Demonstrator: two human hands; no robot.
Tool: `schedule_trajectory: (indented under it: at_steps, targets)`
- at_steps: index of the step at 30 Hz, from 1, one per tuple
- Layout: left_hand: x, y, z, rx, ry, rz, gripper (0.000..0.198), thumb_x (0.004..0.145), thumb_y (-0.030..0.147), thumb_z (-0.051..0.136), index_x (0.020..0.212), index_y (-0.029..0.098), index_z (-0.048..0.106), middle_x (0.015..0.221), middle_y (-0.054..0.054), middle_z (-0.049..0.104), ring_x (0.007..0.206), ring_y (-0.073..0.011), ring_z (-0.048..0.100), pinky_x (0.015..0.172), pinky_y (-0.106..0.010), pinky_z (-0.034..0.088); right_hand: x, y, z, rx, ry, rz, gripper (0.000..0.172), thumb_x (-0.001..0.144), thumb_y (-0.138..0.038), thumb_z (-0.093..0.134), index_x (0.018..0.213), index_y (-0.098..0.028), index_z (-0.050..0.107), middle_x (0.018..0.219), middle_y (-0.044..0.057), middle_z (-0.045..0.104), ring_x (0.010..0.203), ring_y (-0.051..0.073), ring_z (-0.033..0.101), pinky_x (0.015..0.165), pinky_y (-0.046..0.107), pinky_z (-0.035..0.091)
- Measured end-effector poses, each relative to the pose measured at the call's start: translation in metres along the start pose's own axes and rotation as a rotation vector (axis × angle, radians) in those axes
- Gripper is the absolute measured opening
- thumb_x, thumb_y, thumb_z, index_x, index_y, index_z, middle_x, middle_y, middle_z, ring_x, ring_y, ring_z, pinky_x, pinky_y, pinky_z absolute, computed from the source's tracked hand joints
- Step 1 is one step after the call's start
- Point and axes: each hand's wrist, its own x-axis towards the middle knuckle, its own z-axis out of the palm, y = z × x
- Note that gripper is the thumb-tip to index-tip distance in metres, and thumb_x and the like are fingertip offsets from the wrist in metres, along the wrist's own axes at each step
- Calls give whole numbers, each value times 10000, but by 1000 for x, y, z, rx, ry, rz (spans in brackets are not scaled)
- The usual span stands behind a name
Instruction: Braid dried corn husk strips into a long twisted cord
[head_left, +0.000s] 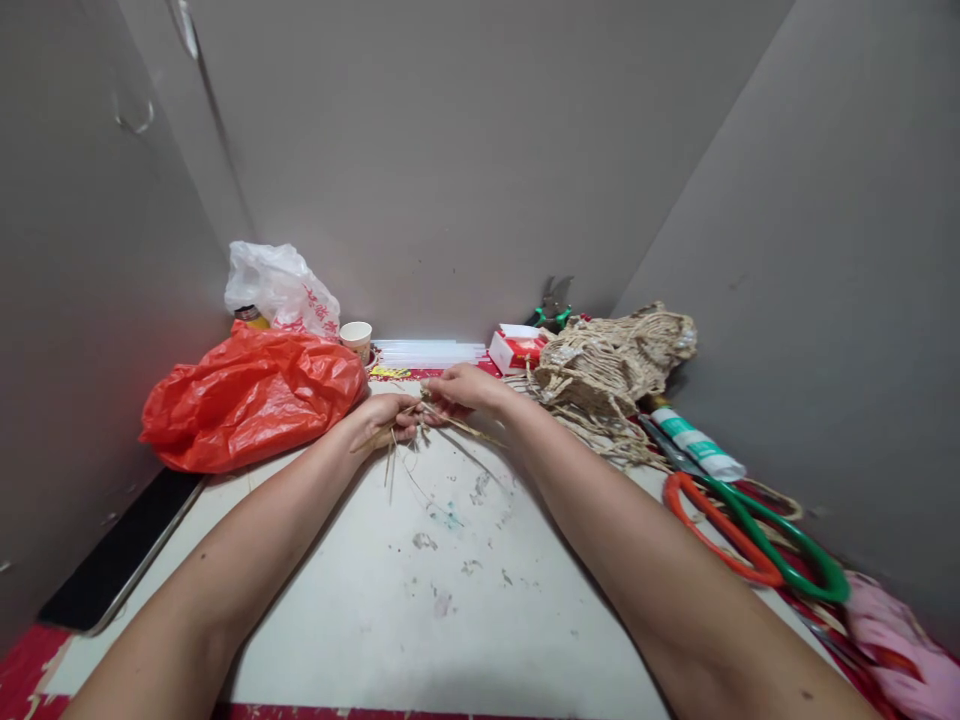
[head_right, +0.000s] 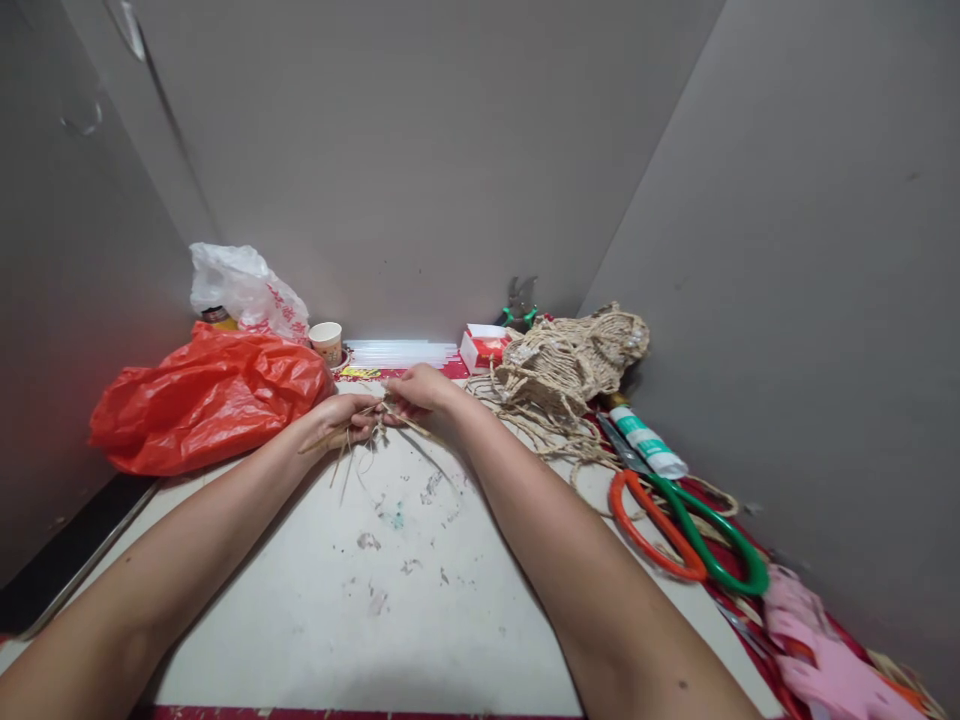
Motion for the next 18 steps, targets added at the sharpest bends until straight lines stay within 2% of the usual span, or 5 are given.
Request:
schedule_trajectory:
  at_steps: [5,7,11,14,18]
  targets:
    - [3,-1,-2,15,-24,3,222,857,70,371,683,110,503,510,23,500,301,11,234,366,-99,364,-17,2,-2,47,-249,-27,100,745,-208,651,692,-138,603,592,19,645,467,91,548,425,177,395]
    - [5,0,-2,24,-37,3,235,864,81,368,665,114,490,503,29,487,296,12,224,361,-102,357,-18,4,-3,150,-210,3,59,781,-194,609,744,-148,599,581,4,634,441,81,532,407,170,387]
    - [3,1,-4,37,-48,3,280,884,104,340,626,125,446,468,48,443,285,15,181,363,-109,357,-14,8,0,256,-101,91,164,837,-179,519,680,-145,549,485,-8,577,361,69,469,354,164,348]
    - [-1,3,-5,42,-74,2,275,878,74,320,649,119,467,434,71,379,282,7,183,364,-106,345,-10,12,7,229,-164,123,224,807,-193,554,595,-125,535,397,-13,503,303,53,375,299,161,260]
    - [-2,4,-7,48,-103,-10,262,866,52,313,690,106,500,447,60,406,281,6,181,359,-108,342,-3,14,15,260,-243,146,268,822,-238,516,574,-141,482,355,-64,363,282,32,230,279,155,173]
